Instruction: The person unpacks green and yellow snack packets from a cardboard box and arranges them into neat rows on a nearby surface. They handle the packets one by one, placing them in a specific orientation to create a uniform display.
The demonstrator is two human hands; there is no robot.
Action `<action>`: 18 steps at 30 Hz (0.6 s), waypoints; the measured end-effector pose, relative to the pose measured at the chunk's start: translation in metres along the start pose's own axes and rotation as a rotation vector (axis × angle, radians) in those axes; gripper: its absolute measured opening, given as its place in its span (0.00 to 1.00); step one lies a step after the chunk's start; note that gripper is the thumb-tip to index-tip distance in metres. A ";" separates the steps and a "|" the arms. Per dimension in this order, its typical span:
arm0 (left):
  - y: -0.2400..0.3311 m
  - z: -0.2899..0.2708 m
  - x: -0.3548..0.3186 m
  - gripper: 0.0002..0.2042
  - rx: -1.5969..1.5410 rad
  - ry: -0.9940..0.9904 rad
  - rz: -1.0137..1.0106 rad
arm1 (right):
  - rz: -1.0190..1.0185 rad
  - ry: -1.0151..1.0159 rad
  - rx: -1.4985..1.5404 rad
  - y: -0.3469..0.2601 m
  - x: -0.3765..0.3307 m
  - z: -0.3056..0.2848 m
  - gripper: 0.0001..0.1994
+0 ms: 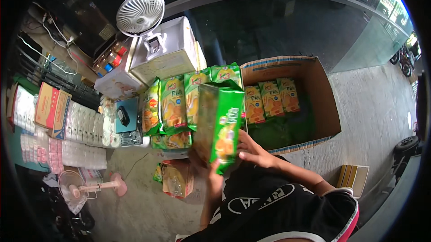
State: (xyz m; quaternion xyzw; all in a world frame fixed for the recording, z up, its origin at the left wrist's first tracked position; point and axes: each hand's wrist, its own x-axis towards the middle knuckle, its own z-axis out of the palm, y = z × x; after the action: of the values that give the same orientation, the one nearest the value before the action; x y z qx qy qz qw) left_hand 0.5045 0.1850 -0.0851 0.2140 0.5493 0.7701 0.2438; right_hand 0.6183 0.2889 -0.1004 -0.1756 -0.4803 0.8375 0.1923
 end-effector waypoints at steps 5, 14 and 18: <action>-0.011 0.031 -0.007 0.29 0.712 -0.400 0.160 | 0.170 0.152 0.647 0.042 -0.013 -0.047 0.31; -0.032 0.100 0.023 0.30 0.924 -0.672 0.330 | -0.108 0.313 0.667 0.037 -0.026 -0.081 0.32; -0.044 0.128 0.041 0.30 0.998 -0.791 0.306 | -0.123 0.543 0.545 0.026 -0.027 -0.094 0.32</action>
State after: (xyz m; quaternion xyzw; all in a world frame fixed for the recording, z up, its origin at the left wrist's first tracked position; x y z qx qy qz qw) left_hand 0.5548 0.3174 -0.0851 0.6442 0.6730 0.3119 0.1864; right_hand 0.6823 0.3330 -0.1651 -0.3043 -0.1813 0.8444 0.4020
